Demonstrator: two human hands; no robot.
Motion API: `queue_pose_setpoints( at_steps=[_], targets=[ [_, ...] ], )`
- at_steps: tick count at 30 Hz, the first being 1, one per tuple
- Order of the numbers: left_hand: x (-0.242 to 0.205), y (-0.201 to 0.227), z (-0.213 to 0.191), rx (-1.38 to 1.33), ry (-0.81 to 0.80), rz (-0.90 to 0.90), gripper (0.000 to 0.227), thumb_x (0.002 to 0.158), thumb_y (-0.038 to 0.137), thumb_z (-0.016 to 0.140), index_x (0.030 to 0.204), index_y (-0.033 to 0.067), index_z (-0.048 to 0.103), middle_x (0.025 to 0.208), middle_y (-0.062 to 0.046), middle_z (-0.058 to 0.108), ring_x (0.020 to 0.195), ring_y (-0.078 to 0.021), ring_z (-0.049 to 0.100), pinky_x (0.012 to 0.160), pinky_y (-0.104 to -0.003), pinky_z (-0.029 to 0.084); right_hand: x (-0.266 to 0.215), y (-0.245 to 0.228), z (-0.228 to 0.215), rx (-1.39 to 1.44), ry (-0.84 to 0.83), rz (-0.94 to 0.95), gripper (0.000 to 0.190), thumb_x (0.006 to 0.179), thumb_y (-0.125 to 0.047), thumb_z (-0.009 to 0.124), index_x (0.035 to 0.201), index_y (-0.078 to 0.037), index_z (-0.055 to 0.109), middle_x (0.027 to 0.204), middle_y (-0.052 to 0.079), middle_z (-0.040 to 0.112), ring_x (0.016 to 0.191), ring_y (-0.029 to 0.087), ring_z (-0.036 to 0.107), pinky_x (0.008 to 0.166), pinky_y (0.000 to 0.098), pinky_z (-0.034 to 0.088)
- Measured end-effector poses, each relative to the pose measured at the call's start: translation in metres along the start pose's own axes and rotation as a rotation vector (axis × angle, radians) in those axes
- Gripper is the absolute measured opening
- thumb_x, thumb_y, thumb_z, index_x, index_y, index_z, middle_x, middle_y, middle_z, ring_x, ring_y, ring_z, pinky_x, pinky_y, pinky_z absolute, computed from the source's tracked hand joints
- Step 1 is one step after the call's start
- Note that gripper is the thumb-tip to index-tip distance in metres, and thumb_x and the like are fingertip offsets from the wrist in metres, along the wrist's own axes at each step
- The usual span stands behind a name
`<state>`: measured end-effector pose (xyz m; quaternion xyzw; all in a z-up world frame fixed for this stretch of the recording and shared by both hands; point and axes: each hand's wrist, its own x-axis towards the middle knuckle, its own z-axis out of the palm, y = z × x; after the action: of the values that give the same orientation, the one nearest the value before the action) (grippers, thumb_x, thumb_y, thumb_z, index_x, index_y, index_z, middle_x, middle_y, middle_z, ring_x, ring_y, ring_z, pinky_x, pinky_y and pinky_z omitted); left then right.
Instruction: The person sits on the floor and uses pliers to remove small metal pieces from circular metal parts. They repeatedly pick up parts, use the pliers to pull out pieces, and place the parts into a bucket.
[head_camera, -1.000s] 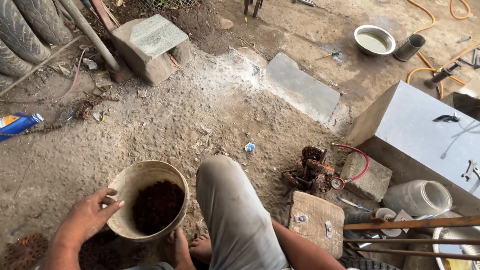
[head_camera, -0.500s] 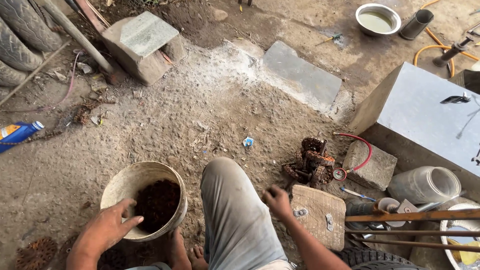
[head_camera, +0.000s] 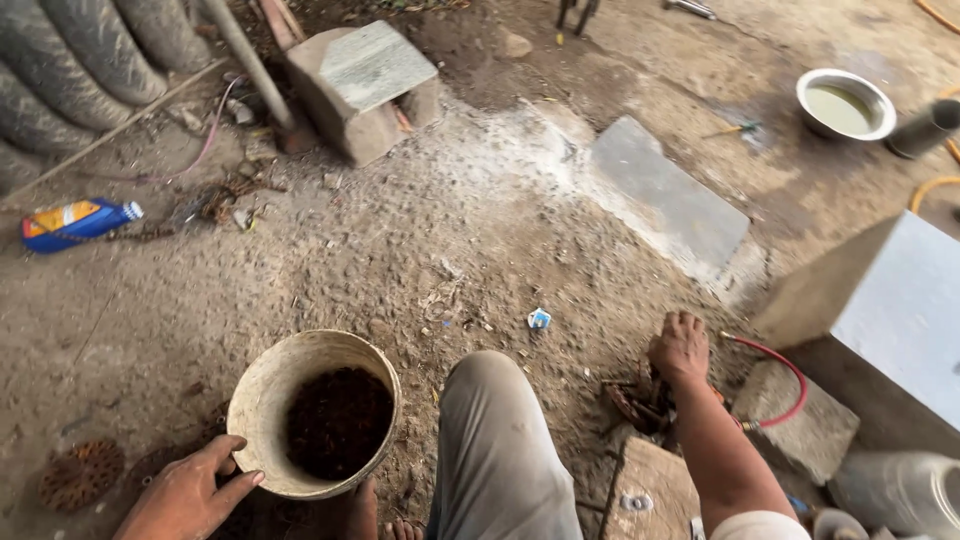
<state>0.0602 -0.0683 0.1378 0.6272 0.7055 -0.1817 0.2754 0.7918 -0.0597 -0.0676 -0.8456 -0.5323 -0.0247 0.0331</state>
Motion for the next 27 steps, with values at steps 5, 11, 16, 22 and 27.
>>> queue_pose_setpoints(
  at_steps=[5,11,16,22,27],
  targets=[
    [-0.015,0.016,0.005,-0.159,0.051,0.067,0.069,0.086,0.049,0.073,0.143,0.0153,0.055,0.126,-0.011,0.075,0.117,-0.0276,0.074,0.103,-0.040,0.059,0.005,0.000,0.019,-0.111,-0.243,0.058,0.063,0.089,-0.043,0.066,0.138,-0.004,0.056,0.146,0.020,0.053,0.139,0.036,0.046,0.112,0.0472,0.041],
    [-0.015,0.051,-0.006,-0.131,-0.026,0.098,0.070,0.087,0.048,0.071,0.147,0.0180,0.051,0.132,-0.012,0.069,0.120,-0.0264,0.070,0.105,-0.040,0.055,0.003,-0.001,0.031,-0.254,-0.332,0.093,0.055,0.093,-0.036,0.059,0.139,-0.007,0.056,0.145,0.018,0.057,0.141,0.034,0.048,0.112,0.0512,0.040],
    [-0.028,0.076,-0.021,-0.102,-0.021,0.082,0.065,0.087,0.046,0.071,0.143,0.0172,0.054,0.123,-0.012,0.075,0.117,-0.0271,0.072,0.105,-0.040,0.056,0.010,0.015,0.040,-0.289,-0.372,0.138,0.049,0.094,-0.021,0.052,0.140,-0.006,0.058,0.142,0.019,0.062,0.134,0.032,0.056,0.109,0.0475,0.044],
    [-0.037,0.100,-0.043,-0.143,-0.199,-0.032,0.062,0.092,0.048,0.072,0.146,0.0241,0.051,0.117,-0.010,0.078,0.100,-0.0231,0.076,0.100,-0.037,0.061,0.008,0.021,0.033,-0.325,-0.391,0.102,0.039,0.096,-0.012,0.048,0.134,-0.012,0.059,0.130,0.011,0.066,0.125,0.025,0.060,0.108,0.0466,0.043],
    [-0.044,0.090,-0.030,-0.124,0.006,0.114,0.064,0.088,0.045,0.072,0.142,0.0163,0.054,0.124,-0.010,0.073,0.103,-0.0225,0.077,0.101,-0.038,0.059,0.015,0.015,0.022,-0.330,-0.447,0.115,0.024,0.104,-0.011,0.049,0.116,-0.013,0.070,0.109,0.008,0.075,0.103,0.020,0.068,0.099,0.0390,0.050]
  ],
)
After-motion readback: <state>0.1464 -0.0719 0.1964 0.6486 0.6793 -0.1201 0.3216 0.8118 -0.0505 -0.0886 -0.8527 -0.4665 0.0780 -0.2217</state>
